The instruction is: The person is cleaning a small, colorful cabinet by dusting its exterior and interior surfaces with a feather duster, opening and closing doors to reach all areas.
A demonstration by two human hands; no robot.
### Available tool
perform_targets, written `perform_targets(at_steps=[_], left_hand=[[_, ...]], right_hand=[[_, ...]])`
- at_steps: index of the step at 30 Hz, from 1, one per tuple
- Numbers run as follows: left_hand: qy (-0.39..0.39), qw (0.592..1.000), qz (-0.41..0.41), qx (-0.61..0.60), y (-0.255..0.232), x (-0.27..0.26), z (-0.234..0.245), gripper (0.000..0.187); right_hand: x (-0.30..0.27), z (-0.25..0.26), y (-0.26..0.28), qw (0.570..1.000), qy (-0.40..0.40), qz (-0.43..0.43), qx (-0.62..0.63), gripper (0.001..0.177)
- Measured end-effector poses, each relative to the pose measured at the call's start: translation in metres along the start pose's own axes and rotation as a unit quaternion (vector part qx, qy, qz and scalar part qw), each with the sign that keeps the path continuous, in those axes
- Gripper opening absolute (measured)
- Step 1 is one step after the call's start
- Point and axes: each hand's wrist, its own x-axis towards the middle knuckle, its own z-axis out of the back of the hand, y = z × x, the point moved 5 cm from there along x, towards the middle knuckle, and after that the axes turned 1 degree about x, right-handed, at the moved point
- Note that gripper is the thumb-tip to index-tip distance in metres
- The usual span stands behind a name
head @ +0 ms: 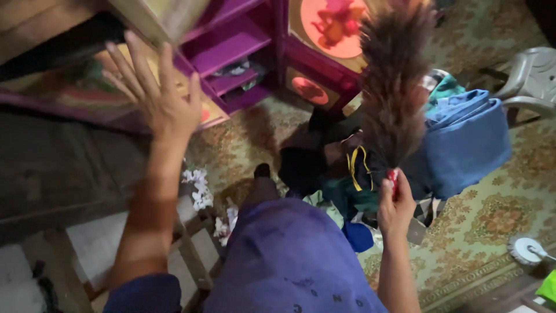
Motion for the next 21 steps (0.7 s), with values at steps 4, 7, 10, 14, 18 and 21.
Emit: perform_targets(at_steps=[4,7,10,14,18,21], left_hand=[[0.198,0.977,0.079,-0.015,0.034,0.005,-0.018,0.079],[0.264,0.956,0.124,0.023,0.05,0.016,-0.031,0.087],[0.26,0.956,0.126,0.042,0.078,0.016,-0.063,0.087],[0.235,0.966,0.09,0.066,0.092,0.02,-0.09,0.082],[0.15,0.988,0.044,0.007,0.108,0.011,-0.106,0.071],[0.22,0.969,0.109,0.008,0.104,0.001,-0.113,0.045]], right_hand=[[0.017,-0.033,0.034,0.987,0.111,0.071,-0.092,0.047],[0.028,-0.07,0.07,0.971,0.17,0.133,-0.101,0.043],[0.03,-0.111,0.09,0.959,0.217,0.142,-0.115,0.045],[0.033,-0.15,0.112,0.934,0.276,0.169,-0.154,0.05],[0.03,-0.16,0.124,0.939,0.265,0.158,-0.151,0.05],[0.039,-0.138,0.127,0.956,0.231,0.155,-0.09,0.045]])
